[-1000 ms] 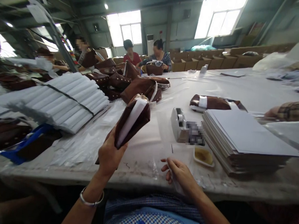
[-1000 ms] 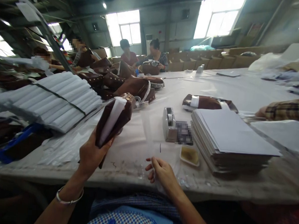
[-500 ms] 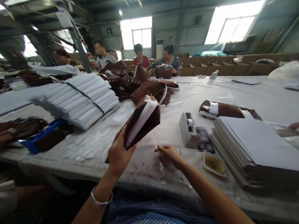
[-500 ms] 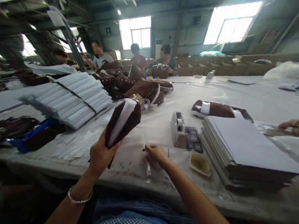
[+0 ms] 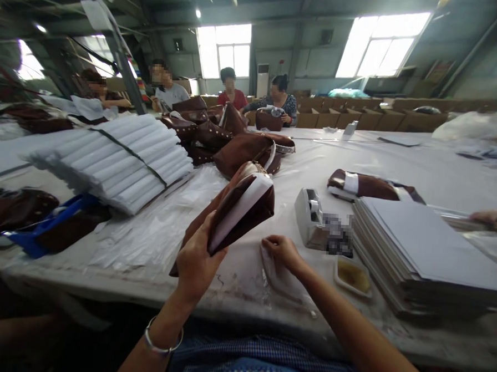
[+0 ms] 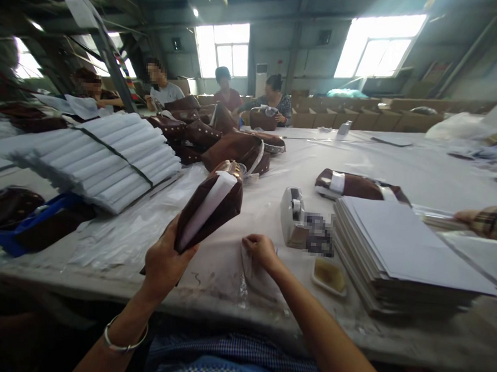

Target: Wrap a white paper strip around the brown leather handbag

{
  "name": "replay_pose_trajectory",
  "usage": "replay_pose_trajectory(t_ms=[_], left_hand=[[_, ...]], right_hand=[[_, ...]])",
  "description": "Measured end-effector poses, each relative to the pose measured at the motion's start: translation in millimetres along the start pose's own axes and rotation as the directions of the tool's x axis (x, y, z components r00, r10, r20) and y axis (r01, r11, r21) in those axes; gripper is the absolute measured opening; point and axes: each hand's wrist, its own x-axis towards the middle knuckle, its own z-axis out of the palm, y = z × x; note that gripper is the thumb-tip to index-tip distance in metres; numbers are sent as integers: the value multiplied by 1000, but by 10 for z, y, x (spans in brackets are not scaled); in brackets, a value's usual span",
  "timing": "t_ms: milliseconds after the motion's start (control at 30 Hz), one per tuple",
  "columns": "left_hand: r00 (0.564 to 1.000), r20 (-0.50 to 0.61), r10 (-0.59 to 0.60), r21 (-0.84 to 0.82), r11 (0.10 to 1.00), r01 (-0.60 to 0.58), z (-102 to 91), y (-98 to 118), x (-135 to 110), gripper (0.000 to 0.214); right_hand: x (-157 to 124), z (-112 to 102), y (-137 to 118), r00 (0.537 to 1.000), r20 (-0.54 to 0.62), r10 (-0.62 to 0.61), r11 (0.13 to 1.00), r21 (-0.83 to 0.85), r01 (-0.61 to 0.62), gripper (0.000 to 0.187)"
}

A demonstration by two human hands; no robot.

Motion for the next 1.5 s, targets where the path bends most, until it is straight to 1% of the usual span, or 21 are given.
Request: replay_pose_trajectory(t_ms=[100,167,233,333,433,500,567,600,633,700,733,800,933,1033,1133,1200,1267,1300,1367,1433,1500], left_hand=[[1000,8,17,-10,1000,-17,-7,7,-6,81],[1000,0,17,-18,1000,-17,-11,7,-9,82],[1000,-7,8,-20,1000,-8,-10,5,-14,82],[1000,-11,-4,-9,1000,4,1,8,-19,84],[1000,-1,14,-1,1000,-14,12,17,-19,88],[999,15,32,2,999,-32,13,21,-17,89],[999,29,38,11,999,-38,11,24,-16,89],[999,34,39,19,999,-40,11,28,-17,89],[998,34,43,27,999,-44,15,34,-20,89],[997,36,73,39,996,-74,35,55,-35,87],[993,42,106,39,993,-108,54,68,-50,87],[977,73,199,32,979,-202,112,95,-100,86],[902,195,384,39,916,-399,295,121,-274,81],[843,269,466,65,864,-499,447,122,-425,74],[814,273,514,103,825,-555,567,131,-535,66],[799,256,544,125,801,-586,621,140,-582,60],[782,230,579,135,777,-615,656,145,-622,54],[775,220,592,138,768,-626,669,145,-641,52],[766,207,608,143,756,-639,688,142,-680,50],[763,205,612,149,751,-643,700,141,-712,48],[763,192,618,148,750,-645,704,146,-735,47]], right_hand=[[-84,-126,-45,1000,-13,0,1000,2,0,43],[-288,-191,-47,1000,-29,0,1000,-4,0,62],[-577,-212,4,998,-65,-22,996,-88,16,74],[-976,-151,140,984,-124,-127,944,-321,82,74],[-1115,-64,219,962,-140,-236,895,-417,159,48],[-1087,-39,201,970,-148,-195,941,-307,142,23],[-1048,-34,144,993,-120,-8,1000,10,10,21],[-1041,-31,111,991,-73,112,973,211,-94,22],[-1043,-25,82,975,-3,223,900,384,-205,21],[-1066,5,45,922,126,367,730,575,-370,17],[-1077,27,37,897,170,407,681,598,-423,17],[-1088,71,40,866,235,441,646,587,-489,21],[-1091,104,61,849,275,451,619,589,-520,25],[-1139,84,66,861,270,430,585,643,-494,19],[-1215,71,86,894,293,339,599,665,-445,21],[-1266,44,126,904,300,303,636,643,-427,31],[-1327,-43,191,913,289,287,737,542,-403,39],[-1366,-120,227,921,274,277,817,438,-376,42],[-1458,-338,273,948,210,240,952,140,-272,44],[-1534,-598,232,980,109,165,980,-132,-150,43],[-1529,-819,66,1000,-20,22,958,-285,-27,37]])
